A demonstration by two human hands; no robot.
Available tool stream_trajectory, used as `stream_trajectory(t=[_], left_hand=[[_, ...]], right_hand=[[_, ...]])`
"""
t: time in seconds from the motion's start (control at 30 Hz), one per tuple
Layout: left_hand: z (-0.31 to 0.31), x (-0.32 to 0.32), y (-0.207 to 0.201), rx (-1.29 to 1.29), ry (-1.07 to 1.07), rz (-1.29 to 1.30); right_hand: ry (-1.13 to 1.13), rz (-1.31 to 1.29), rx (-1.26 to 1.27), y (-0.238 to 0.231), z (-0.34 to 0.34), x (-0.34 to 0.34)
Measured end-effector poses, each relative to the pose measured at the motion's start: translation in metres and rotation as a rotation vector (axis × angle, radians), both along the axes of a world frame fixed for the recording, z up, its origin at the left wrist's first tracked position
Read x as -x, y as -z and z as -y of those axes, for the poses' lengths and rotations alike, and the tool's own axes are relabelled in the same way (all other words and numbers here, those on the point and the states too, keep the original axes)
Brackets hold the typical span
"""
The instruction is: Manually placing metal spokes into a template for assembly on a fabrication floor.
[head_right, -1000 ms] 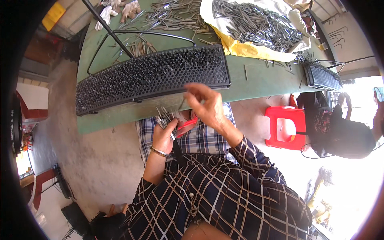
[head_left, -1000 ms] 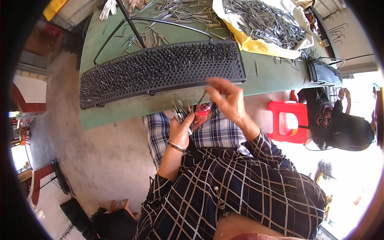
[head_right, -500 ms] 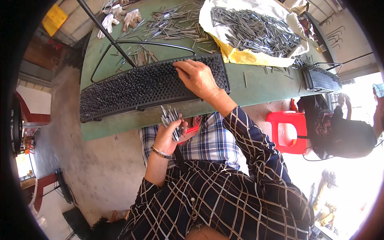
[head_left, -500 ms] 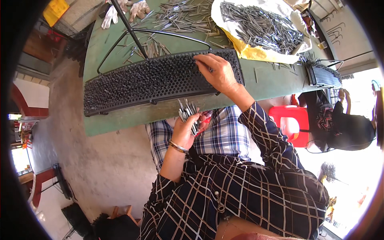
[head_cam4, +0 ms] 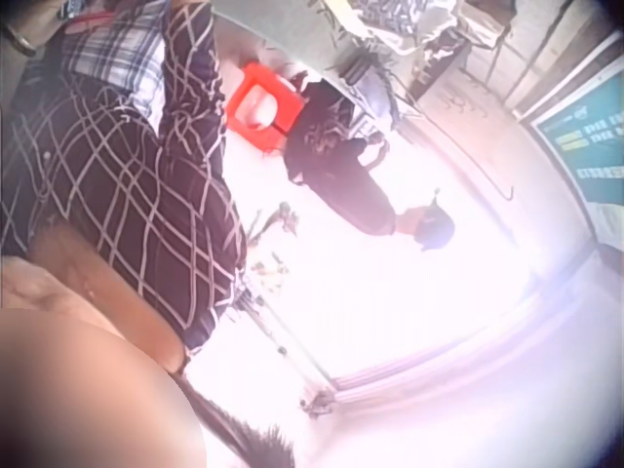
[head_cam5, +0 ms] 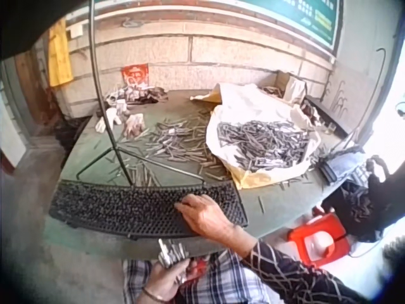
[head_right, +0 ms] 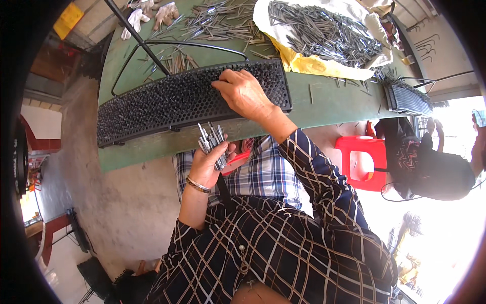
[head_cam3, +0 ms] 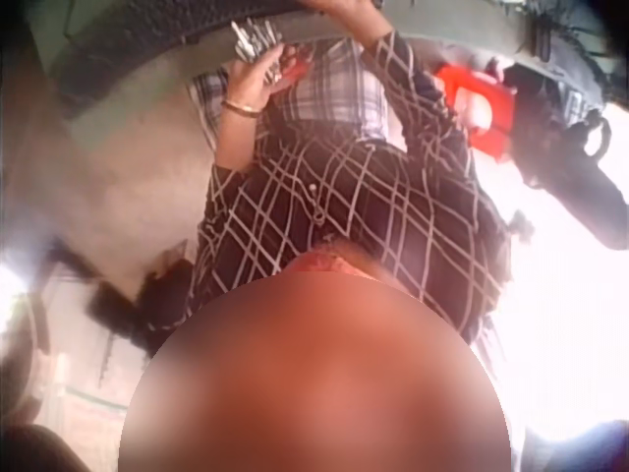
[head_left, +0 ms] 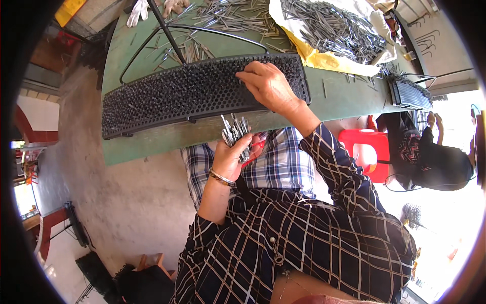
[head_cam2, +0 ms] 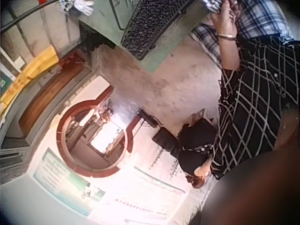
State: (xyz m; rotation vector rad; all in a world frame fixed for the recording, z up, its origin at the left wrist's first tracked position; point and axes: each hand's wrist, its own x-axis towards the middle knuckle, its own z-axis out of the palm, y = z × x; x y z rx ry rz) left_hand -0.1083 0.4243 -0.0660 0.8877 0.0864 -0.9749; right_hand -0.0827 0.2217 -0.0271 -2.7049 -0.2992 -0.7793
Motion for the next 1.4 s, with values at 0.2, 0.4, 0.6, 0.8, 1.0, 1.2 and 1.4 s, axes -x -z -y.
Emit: stream_trajectory(t=[0.2, 0.4, 0.6, 0.8, 1.0, 1.2, 1.4], left_hand=[[0.0, 0.001, -0.003, -0.002, -0.02, -0.02], [0.0, -0.003, -0.011, 0.044, 0.001, -0.011], [0.007, 0.002, -0.02, 0.046, -0.041, -0.01], [0.01, -0.001, -0.006, 0.043, -0.065, -0.062], [0.01, 0.001, -0.011, 0.007, 0.018, -0.082], [0.011, 0.003, -0.012, 0.002, 0.01, -0.09], [0.01, 0.003, -0.008, -0.002, 0.046, -0.061]], right_hand=[[0.089, -0.018, -0.198, 0.003, -0.008, 0.007], [-0.067, -0.485, -0.639, -0.007, -0.026, 0.048], [0.06, -0.723, -1.127, -0.009, -0.021, 0.054], [0.203, -0.29, -0.997, -0.029, 0.0, 0.034], [0.145, -0.191, -0.789, -0.008, 0.019, 0.009], [0.14, -0.234, -0.841, -0.003, 0.02, 0.01], [0.171, -0.199, -0.702, -0.011, 0.008, 0.013]])
